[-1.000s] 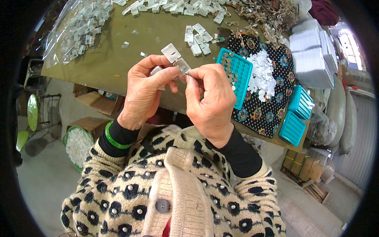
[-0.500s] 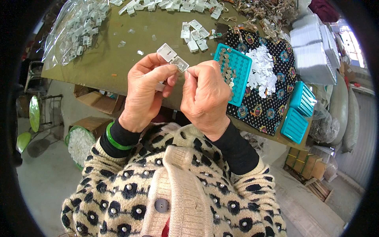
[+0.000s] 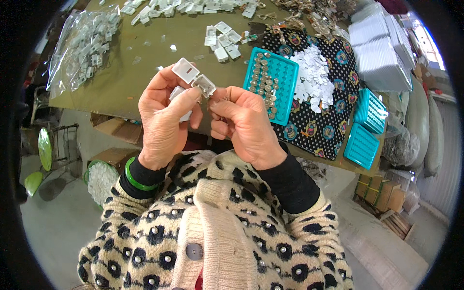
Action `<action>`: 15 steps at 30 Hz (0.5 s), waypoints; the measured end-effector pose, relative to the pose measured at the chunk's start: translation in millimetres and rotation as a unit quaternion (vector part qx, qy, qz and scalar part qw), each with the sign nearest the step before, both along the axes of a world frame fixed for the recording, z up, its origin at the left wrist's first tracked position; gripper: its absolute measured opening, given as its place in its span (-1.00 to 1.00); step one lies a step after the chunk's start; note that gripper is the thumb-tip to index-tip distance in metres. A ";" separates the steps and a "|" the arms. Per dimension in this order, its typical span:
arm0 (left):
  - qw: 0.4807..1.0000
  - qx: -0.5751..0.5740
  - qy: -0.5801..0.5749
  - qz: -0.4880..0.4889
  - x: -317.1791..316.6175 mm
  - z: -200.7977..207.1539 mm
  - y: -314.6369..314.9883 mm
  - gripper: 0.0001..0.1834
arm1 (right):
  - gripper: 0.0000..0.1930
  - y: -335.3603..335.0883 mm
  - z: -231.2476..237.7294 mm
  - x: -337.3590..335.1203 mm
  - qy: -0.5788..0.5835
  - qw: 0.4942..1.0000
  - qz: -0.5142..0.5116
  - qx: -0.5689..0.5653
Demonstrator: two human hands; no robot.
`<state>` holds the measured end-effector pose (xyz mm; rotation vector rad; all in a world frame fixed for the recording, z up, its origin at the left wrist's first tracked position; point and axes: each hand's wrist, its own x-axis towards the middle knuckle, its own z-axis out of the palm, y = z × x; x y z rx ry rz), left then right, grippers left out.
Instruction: The person repeatedly picks small white plastic housings and metal pins from a table, inserts the pins into the housings, and places the assembled units back on the table. The hands work continuously with the parts and a blue tray of pins nearby.
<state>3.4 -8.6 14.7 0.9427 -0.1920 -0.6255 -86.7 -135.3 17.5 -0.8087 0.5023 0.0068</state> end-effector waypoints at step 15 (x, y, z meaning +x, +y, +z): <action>0.974 0.046 0.161 -0.151 12.7 -13.7 0.9 -0.84 | -0.88 -85.4 -24.0 -18.7 -0.038 0.518 -0.007 -0.854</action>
